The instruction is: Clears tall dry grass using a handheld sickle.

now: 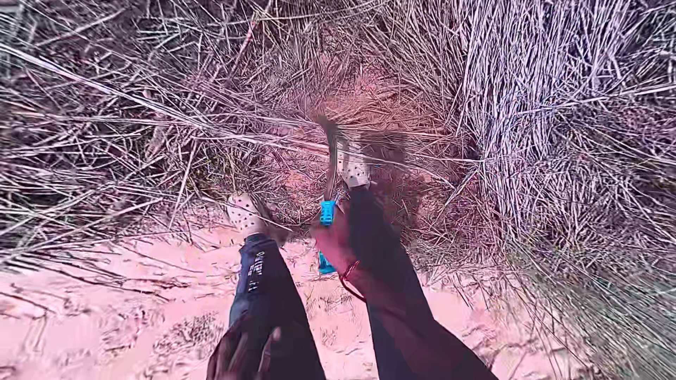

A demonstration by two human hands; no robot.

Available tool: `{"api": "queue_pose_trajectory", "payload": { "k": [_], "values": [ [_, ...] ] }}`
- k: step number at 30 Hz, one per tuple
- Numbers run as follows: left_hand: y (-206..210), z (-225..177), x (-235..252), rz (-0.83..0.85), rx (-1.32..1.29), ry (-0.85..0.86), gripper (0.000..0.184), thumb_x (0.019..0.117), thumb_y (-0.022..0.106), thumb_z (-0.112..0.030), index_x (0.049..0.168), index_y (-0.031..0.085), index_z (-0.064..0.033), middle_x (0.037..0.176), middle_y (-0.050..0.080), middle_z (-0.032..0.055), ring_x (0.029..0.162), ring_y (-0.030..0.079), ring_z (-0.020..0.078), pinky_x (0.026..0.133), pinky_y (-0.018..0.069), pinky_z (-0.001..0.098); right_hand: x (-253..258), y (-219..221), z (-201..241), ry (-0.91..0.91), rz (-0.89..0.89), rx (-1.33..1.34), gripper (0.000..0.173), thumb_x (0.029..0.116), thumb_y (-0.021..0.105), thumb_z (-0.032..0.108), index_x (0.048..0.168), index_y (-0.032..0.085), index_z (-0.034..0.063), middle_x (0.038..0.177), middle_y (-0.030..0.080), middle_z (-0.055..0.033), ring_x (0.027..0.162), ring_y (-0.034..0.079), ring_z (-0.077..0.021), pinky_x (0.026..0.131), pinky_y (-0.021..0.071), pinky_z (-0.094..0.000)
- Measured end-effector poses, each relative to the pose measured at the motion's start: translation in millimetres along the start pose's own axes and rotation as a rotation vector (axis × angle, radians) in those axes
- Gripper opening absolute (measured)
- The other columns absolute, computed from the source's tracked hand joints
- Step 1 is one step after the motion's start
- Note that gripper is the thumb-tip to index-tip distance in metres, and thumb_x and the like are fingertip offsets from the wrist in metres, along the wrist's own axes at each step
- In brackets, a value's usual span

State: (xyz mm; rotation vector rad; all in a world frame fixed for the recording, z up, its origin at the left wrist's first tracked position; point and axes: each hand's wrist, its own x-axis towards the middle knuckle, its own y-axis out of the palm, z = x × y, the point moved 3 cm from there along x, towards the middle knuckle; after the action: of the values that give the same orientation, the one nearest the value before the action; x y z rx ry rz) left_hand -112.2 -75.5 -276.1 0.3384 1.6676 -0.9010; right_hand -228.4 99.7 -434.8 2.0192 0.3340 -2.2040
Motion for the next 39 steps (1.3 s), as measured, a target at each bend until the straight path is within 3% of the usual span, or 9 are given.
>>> {"api": "queue_pose_trajectory", "payload": {
  "k": [3, 6, 14, 18, 22, 26, 32, 35, 39],
  "values": [
    [-28.1, -21.0, -20.2, -0.102, 0.121, -0.008, 0.061, 0.1034, 0.05, -0.046, 0.142, 0.059, 0.0006, 0.146, 0.056, 0.0272, 0.138, 0.05, 0.0472, 0.113, 0.0367, 0.0624, -13.4, -14.1, 13.4, -0.062, -0.024, -0.232, 0.056, 0.0963, 0.065, 0.014, 0.146, 0.047, -0.0024, 0.105, 0.068, -0.0202, 0.084, 0.069, -0.0265, 0.079, 0.0578, -0.0431],
    [-14.0, -7.6, -17.0, -0.079, -0.037, -0.127, 0.06, 0.1034, 0.052, -0.039, 0.142, 0.056, 0.0055, 0.146, 0.054, 0.0316, 0.137, 0.05, 0.0496, 0.115, 0.0382, 0.0604, 16.7, -54.1, 37.1, -0.142, -0.202, -0.361, 0.045, 0.0986, 0.066, 0.016, 0.137, 0.052, -0.0026, 0.092, 0.069, -0.0178, 0.077, 0.07, -0.0257, 0.075, 0.0581, -0.0432],
    [-1.1, 7.9, 5.2, 0.029, -0.016, -0.357, 0.049, 0.0988, 0.061, -0.039, 0.135, 0.067, -0.007, 0.14, 0.06, 0.0273, 0.111, 0.065, 0.0535, 0.085, 0.0494, 0.0737, 29.0, -109.9, 31.8, -0.222, -0.492, -0.544, 0.044, 0.0982, 0.066, 0.019, 0.133, 0.052, -0.0047, 0.092, 0.066, -0.024, 0.078, 0.066, -0.0375, 0.071, 0.0535, -0.0565],
    [-5.0, 16.9, 8.8, 0.085, -0.055, -0.357, 0.05, 0.0983, 0.059, -0.042, 0.136, 0.066, -0.0093, 0.142, 0.058, 0.0263, 0.115, 0.063, 0.0532, 0.083, 0.0475, 0.0756, 11.5, -61.2, 22.3, -0.32, -0.335, -1.039, 0.04, 0.0979, 0.063, 0.023, 0.129, 0.06, -0.0022, 0.093, 0.071, -0.0231, 0.089, 0.071, -0.0403, 0.081, 0.0549, -0.0583],
    [-8.3, 24.2, 11.8, 0.064, -0.068, -0.333, 0.048, 0.0975, 0.06, -0.04, 0.133, 0.068, -0.0088, 0.138, 0.061, 0.0252, 0.119, 0.062, 0.0511, 0.083, 0.0494, 0.0721, 46.3, -50.2, 67.3, -0.228, -0.097, -1.591, 0.051, 0.1003, 0.062, 0.023, 0.145, 0.05, 0.0025, 0.108, 0.068, -0.0318, 0.095, 0.068, -0.0522, 0.077, 0.0528, -0.066],
    [-13.7, 35.9, 14.2, 0.038, -0.099, -0.283, 0.047, 0.0972, 0.059, -0.04, 0.131, 0.069, -0.0099, 0.135, 0.062, 0.0253, 0.117, 0.063, 0.0507, 0.081, 0.0497, 0.0714, 50.0, -161.8, 141.4, 0.036, -0.399, -1.689, 0.052, 0.0935, 0.068, 0.017, 0.138, 0.053, -0.0038, 0.113, 0.064, -0.0388, 0.105, 0.063, -0.0605, 0.08, 0.0479, -0.0768],
    [-40.0, 50.1, 26.5, 0.141, -0.146, -0.257, 0.047, 0.0981, 0.062, -0.039, 0.136, 0.066, -0.0109, 0.139, 0.06, 0.0266, 0.124, 0.06, 0.0496, 0.088, 0.05, 0.07, -98.4, -304.1, 192.2, 0.265, -0.811, -1.537, 0.039, 0.0993, 0.066, 0.022, 0.119, 0.062, -0.0111, 0.116, 0.062, -0.0416, 0.111, 0.06, -0.0607, 0.087, 0.0447, -0.0773],
    [-50.9, 56.4, 36.7, 0.231, -0.136, -0.294, 0.051, 0.0994, 0.061, -0.043, 0.141, 0.062, -0.0142, 0.146, 0.056, 0.0227, 0.13, 0.058, 0.0451, 0.095, 0.0503, 0.0658, -119.7, -280.9, 193.8, 0.315, -0.654, -1.48, 0.044, 0.0997, 0.065, 0.019, 0.131, 0.057, -0.0104, 0.125, 0.06, -0.039, 0.118, 0.059, -0.0555, 0.097, 0.044, -0.0709],
    [-51.9, 64.2, 41.8, 0.287, -0.176, -0.315, 0.055, 0.0996, 0.058, -0.046, 0.146, 0.059, -0.0162, 0.15, 0.054, 0.0189, 0.134, 0.055, 0.0416, 0.1, 0.0495, 0.0631, -97.6, -168.4, 195.6, 0.162, -0.496, -1.421, 0.043, 0.0984, 0.066, 0.018, 0.134, 0.057, -0.0048, 0.122, 0.063, -0.0329, 0.113, 0.063, -0.0492, 0.095, 0.0479, -0.0659]
  ]
}}
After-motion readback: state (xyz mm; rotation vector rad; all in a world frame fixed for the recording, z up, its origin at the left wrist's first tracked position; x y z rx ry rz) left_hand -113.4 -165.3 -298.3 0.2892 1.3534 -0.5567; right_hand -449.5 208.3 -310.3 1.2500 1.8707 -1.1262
